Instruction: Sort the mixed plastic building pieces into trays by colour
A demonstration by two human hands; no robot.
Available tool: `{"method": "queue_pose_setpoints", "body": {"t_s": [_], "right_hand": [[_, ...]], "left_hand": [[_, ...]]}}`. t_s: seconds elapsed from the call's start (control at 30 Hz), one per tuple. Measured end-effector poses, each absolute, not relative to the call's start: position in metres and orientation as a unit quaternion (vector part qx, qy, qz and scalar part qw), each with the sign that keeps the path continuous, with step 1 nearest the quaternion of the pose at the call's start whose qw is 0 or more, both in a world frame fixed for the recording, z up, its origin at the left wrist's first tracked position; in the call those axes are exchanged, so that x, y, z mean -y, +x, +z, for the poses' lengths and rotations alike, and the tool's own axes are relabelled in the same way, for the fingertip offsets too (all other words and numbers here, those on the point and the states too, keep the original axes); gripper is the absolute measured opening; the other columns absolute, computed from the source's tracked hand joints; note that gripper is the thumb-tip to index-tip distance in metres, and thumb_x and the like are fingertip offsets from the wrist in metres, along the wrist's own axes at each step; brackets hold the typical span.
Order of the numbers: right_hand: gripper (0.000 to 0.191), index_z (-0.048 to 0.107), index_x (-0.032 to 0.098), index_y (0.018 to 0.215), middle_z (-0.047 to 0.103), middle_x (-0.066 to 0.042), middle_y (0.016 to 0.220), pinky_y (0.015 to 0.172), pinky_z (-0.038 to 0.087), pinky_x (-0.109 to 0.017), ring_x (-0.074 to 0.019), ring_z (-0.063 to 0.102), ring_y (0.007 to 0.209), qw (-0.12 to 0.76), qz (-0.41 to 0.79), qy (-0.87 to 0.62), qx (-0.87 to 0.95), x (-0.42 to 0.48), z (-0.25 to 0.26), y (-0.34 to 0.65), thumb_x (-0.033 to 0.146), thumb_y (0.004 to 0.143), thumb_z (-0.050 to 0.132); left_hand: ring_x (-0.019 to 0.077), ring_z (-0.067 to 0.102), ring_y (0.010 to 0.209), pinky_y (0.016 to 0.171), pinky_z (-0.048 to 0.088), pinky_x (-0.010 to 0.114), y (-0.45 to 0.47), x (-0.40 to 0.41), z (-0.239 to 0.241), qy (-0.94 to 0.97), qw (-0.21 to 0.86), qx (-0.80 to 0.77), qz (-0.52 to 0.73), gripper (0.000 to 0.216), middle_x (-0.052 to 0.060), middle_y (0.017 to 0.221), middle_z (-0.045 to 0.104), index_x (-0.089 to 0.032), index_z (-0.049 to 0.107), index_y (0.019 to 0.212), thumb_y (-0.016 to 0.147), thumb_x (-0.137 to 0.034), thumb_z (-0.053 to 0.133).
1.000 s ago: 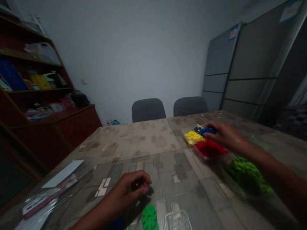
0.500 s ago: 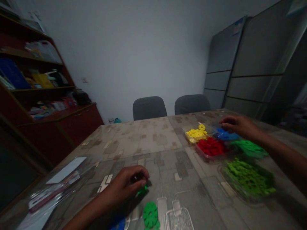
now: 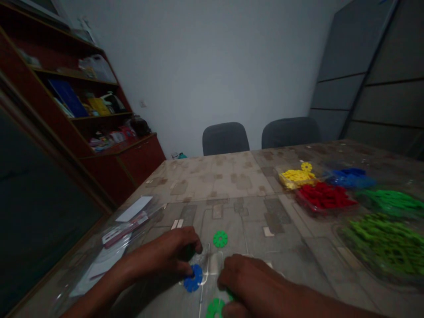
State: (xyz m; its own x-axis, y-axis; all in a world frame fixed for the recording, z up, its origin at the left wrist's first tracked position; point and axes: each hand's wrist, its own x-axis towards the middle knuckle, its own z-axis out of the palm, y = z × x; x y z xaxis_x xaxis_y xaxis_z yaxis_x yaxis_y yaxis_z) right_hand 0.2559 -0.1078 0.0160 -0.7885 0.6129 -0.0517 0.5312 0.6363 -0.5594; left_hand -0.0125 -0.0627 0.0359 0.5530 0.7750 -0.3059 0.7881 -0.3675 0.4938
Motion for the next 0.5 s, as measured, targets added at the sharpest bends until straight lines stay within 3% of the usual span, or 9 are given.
{"method": "queue_pose_setpoints", "body": {"t_s": [0.1, 0.23, 0.33, 0.43, 0.5], "right_hand": [[0.016, 0.065, 0.017, 0.091, 0.067, -0.008, 0.094, 0.061, 0.042, -0.026, -0.0196, 0.059, 0.077, 0.056, 0.195, -0.293, 0.934, 0.102, -0.004, 0.229, 0.027, 0.079, 0.068], [0.006, 0.062, 0.017, 0.078, 0.066, -0.007, 0.084, 0.051, 0.037, -0.024, -0.0192, 0.057, 0.069, 0.059, 0.119, -0.274, 0.953, 0.098, -0.025, 0.209, 0.019, 0.083, 0.061], [0.01, 0.063, 0.016, 0.076, 0.067, -0.006, 0.086, 0.054, 0.039, -0.025, -0.0181, 0.057, 0.07, 0.038, 0.156, -0.287, 0.944, 0.101, -0.02, 0.217, 0.023, 0.078, 0.07], [0.028, 0.067, 0.015, 0.091, 0.067, -0.009, 0.099, 0.068, 0.044, -0.027, -0.0199, 0.06, 0.081, 0.046, 0.235, -0.334, 0.912, 0.103, -0.002, 0.234, 0.023, 0.068, 0.08], [0.027, 0.066, 0.016, 0.098, 0.068, -0.009, 0.101, 0.073, 0.044, -0.027, -0.0198, 0.061, 0.086, 0.071, 0.288, -0.373, 0.879, 0.1, 0.008, 0.245, 0.02, 0.073, 0.076]], "left_hand": [[0.0207, 0.053, 0.095, 0.082, 0.04, 0.029, -0.021, 0.074, 0.028, 0.82, 0.311, -0.48, -0.007, 0.043, -0.001, 0.106, 0.057, -0.027, 0.061, 0.11, 0.071, -0.02, 0.078], [0.0202, 0.051, 0.096, 0.082, 0.039, 0.028, -0.018, 0.079, 0.026, 0.82, 0.324, -0.472, -0.001, 0.041, -0.001, 0.106, 0.054, -0.028, 0.061, 0.107, 0.071, -0.016, 0.076], [0.0193, 0.051, 0.095, 0.081, 0.038, 0.027, -0.011, 0.078, 0.03, 0.822, 0.328, -0.465, -0.01, 0.034, -0.002, 0.103, 0.054, -0.026, 0.064, 0.098, 0.069, -0.012, 0.077], [0.0189, 0.052, 0.092, 0.079, 0.038, 0.027, -0.007, 0.079, 0.031, 0.815, 0.334, -0.473, -0.025, 0.031, -0.001, 0.1, 0.055, -0.023, 0.065, 0.092, 0.067, -0.011, 0.079], [0.0182, 0.053, 0.09, 0.076, 0.039, 0.026, -0.007, 0.079, 0.029, 0.809, 0.345, -0.476, -0.02, 0.029, -0.002, 0.098, 0.056, -0.022, 0.063, 0.089, 0.067, -0.012, 0.078]]}}
